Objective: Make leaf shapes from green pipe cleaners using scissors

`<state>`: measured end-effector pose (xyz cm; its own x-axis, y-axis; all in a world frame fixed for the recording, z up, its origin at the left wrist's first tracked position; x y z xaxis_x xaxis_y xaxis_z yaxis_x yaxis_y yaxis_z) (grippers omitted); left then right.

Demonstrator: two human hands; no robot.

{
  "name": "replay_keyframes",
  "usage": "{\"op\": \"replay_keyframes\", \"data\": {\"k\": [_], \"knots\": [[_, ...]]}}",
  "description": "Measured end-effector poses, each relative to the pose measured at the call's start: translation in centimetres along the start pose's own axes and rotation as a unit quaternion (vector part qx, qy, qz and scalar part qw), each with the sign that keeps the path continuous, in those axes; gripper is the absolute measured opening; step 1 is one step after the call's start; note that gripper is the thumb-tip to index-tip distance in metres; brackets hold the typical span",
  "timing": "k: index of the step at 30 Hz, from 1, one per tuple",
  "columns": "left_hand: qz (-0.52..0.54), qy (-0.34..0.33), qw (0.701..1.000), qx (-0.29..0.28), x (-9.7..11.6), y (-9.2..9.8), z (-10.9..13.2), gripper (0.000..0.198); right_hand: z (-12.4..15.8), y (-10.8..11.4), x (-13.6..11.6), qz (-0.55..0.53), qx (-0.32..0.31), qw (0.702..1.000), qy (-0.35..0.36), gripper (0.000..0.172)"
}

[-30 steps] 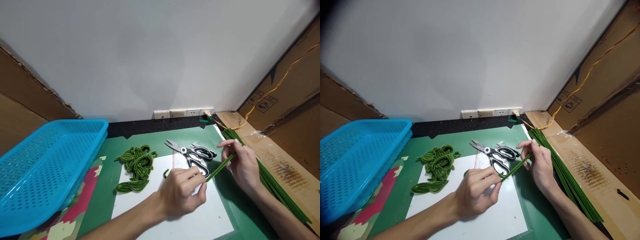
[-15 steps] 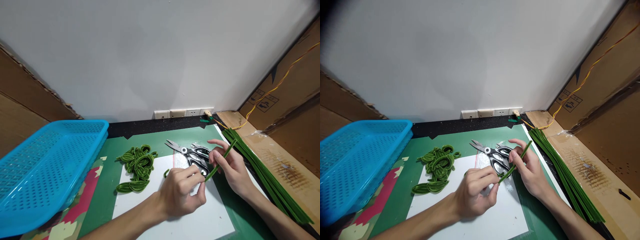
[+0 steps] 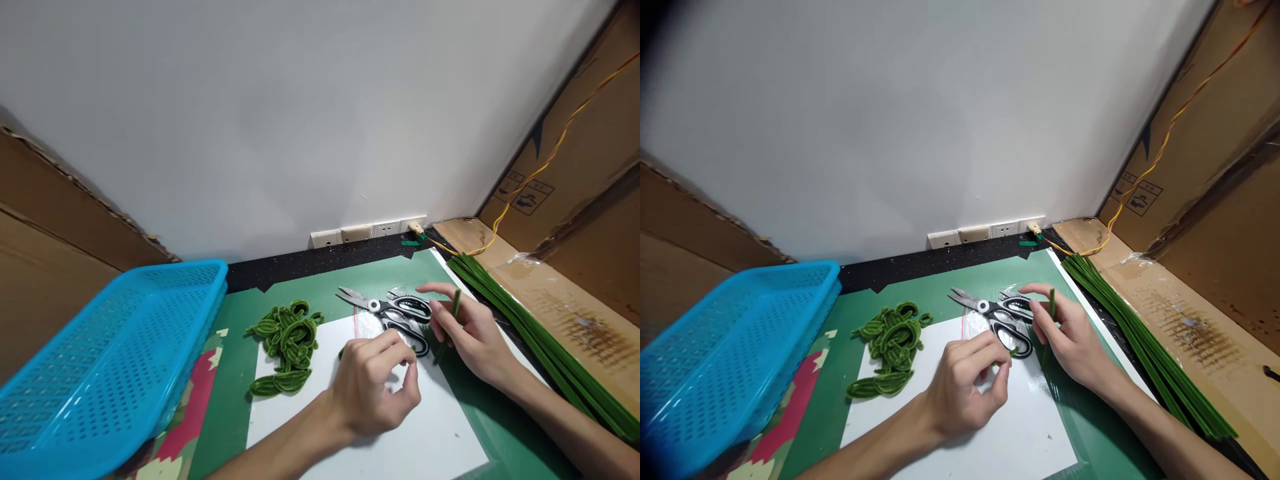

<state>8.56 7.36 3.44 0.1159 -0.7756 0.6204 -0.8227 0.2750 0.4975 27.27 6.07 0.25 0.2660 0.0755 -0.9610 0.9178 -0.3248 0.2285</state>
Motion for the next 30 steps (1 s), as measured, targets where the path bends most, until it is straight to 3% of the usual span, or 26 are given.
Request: {"op": "replay_keyframes", "data": {"k": [8,14,17,23,26,30], "knots": [[-0.029,-0.034,0.999,0.005,0.5,0.1,-0.1,0.009,-0.4,-1.1,-0.6,-0.229,0.014,0.968,-0.104,0.046],[-0.095,-0.184,0.978,0.0,2.1,-1.1,0.7,0.014,0.2,-2.2,-2.1,-0.2,-0.025,0.977,-0.064,0.063],[-0.107,-0.215,0.971,0.015,2.6,-1.2,0.9,0.014,0.7,-3.0,-3.0,-0.166,-0.05,0.984,-0.036,0.073],[-0.138,-0.142,0.98,-0.019,2.3,-0.8,0.2,0.021,1.0,-3.6,-3.7,-0.167,-0.012,0.986,-0.005,0.076],[-0.145,-0.096,0.985,-0.014,2.4,-0.4,0.1,0.03,1.2,-3.4,-3.9,-0.143,0.0,0.989,0.029,0.073],[-0.159,0.014,0.987,0.024,1.6,-0.1,0.3,0.035,1.4,-2.6,-3.6,-0.077,0.006,0.992,0.102,0.063]]}}
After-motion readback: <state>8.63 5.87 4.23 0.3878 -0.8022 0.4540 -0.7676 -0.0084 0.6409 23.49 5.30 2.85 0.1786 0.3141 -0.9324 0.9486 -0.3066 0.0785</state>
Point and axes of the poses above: each hand's wrist, its own z-axis away from the middle knuckle, its own y-axis out of the back of the hand, x = y × z, the point moved 7 cm from there along -z, towards the middle knuckle, and after that the axes turned 8 degrees about x, right-handed, at the moved point
